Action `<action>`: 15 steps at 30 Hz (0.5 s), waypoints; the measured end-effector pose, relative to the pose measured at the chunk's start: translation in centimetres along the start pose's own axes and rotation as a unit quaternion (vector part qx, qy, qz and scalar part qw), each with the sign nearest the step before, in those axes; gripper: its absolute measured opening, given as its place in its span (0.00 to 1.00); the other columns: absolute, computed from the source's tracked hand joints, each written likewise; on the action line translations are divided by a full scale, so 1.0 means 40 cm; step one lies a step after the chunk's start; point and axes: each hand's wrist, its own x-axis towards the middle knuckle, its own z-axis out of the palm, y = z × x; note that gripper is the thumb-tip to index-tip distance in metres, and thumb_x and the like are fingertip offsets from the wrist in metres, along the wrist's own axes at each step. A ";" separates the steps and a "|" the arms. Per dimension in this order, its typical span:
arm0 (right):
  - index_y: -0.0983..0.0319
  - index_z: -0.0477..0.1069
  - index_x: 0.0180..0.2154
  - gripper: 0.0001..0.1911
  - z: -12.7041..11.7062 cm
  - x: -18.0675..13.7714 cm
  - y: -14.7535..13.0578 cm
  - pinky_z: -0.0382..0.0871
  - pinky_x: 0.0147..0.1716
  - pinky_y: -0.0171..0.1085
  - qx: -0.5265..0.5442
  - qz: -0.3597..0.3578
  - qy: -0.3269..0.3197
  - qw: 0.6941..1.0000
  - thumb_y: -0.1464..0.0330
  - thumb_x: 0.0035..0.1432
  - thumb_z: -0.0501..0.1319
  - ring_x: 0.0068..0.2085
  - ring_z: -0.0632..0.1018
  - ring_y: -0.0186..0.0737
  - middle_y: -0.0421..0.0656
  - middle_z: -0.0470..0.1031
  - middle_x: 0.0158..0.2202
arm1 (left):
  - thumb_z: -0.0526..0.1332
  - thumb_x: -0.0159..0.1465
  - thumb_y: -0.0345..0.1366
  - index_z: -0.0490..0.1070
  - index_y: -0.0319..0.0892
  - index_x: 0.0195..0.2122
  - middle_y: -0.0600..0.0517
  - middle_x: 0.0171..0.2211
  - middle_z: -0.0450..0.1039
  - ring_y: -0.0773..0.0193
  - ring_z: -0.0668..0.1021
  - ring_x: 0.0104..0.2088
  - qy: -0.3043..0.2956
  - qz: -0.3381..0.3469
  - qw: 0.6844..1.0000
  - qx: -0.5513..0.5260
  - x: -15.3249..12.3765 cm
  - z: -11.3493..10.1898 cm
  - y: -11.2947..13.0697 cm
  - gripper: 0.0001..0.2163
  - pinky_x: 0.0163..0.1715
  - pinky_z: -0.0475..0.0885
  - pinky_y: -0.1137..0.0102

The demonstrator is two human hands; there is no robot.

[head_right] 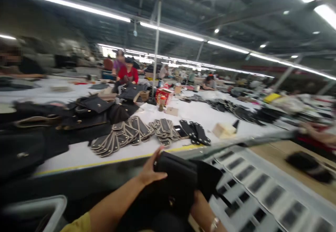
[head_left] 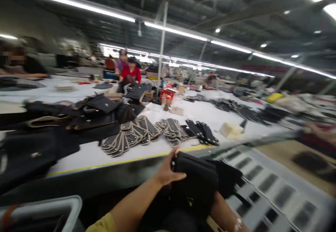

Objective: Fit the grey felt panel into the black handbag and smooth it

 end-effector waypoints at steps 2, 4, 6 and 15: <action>0.64 0.75 0.33 0.16 -0.010 -0.042 0.044 0.72 0.39 0.43 0.068 0.028 0.012 0.997 0.57 0.50 0.64 0.36 0.76 0.44 0.46 0.77 0.33 | 0.72 0.43 0.34 0.50 0.50 0.63 0.49 0.51 0.67 0.53 0.72 0.48 -0.012 -0.001 0.999 -0.031 0.022 -0.011 -0.011 0.47 0.52 0.65 0.60; 0.65 0.75 0.33 0.18 -0.008 -0.041 0.058 0.72 0.39 0.44 0.154 0.030 0.004 0.988 0.56 0.46 0.65 0.35 0.76 0.47 0.47 0.77 0.32 | 0.70 0.45 0.33 0.51 0.49 0.62 0.50 0.49 0.69 0.55 0.73 0.47 0.000 -0.015 0.999 -0.040 0.038 -0.018 -0.011 0.44 0.50 0.66 0.62; 0.64 0.75 0.37 0.20 -0.001 -0.017 0.047 0.71 0.40 0.45 0.199 0.042 -0.034 0.979 0.55 0.48 0.63 0.36 0.76 0.47 0.48 0.77 0.34 | 0.70 0.45 0.33 0.53 0.48 0.62 0.50 0.47 0.70 0.55 0.74 0.45 0.011 -0.035 0.998 -0.046 0.047 -0.020 0.005 0.43 0.48 0.67 0.64; 0.62 0.74 0.43 0.16 0.016 0.037 -0.115 0.69 0.43 0.42 0.141 -0.071 -0.100 0.982 0.68 0.50 0.62 0.40 0.76 0.44 0.45 0.76 0.37 | 0.67 0.46 0.35 0.55 0.43 0.61 0.48 0.45 0.73 0.52 0.76 0.44 0.083 -0.019 0.993 -0.084 0.079 -0.057 0.126 0.39 0.46 0.70 0.59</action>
